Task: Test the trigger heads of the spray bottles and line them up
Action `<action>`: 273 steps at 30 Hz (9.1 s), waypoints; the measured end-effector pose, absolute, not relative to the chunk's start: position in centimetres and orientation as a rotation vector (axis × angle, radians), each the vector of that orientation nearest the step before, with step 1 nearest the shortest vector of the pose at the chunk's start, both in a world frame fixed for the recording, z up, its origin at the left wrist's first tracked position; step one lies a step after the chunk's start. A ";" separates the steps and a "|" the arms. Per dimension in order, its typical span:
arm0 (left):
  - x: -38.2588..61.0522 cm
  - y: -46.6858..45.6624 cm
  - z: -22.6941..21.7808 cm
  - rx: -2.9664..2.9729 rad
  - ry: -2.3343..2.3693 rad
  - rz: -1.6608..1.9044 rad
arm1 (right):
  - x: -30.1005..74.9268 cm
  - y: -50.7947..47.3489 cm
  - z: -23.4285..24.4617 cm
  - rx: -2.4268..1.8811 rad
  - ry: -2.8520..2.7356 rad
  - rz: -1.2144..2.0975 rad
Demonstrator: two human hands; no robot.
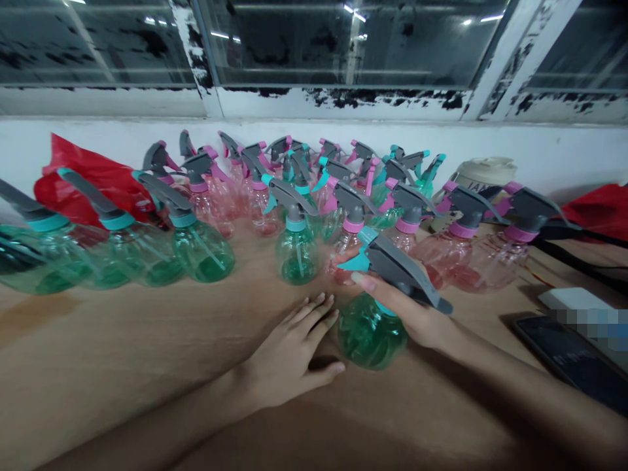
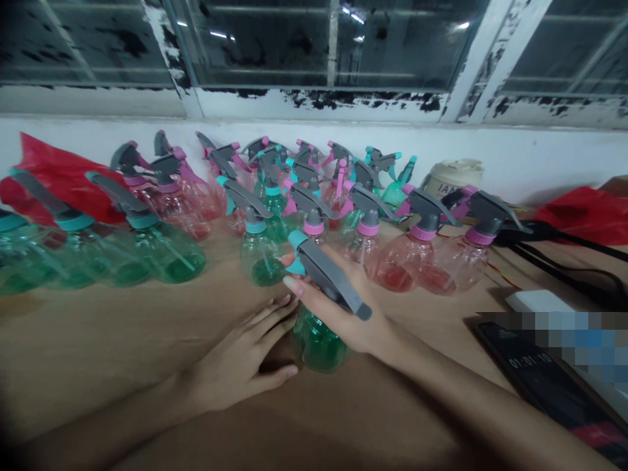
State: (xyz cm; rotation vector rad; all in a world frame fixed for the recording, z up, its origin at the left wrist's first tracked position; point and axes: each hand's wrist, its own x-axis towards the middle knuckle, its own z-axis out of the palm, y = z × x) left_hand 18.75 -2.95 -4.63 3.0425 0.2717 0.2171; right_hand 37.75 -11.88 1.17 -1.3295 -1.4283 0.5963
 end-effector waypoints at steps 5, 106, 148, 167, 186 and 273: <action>18.7 -2.9 -4.8 3.050 0.276 0.208 | 37.5 -11.7 1.6 -1.285 -1.388 0.601; 18.8 -2.9 -4.7 2.998 0.278 0.241 | 37.7 -11.9 1.3 -1.152 -1.338 0.769; 18.8 -2.9 -4.6 2.978 0.270 0.265 | 37.5 -11.9 1.4 -1.215 -1.374 0.648; 15.0 -3.9 -4.0 2.519 0.537 0.413 | 32.1 -10.0 1.7 -1.123 -1.436 0.557; 7.8 1.0 -1.4 2.667 0.927 0.999 | 27.4 -5.0 5.1 -1.534 -1.634 -0.133; 21.0 -2.9 -4.7 2.892 0.321 0.241 | 39.4 -13.2 1.5 -1.291 -1.347 0.308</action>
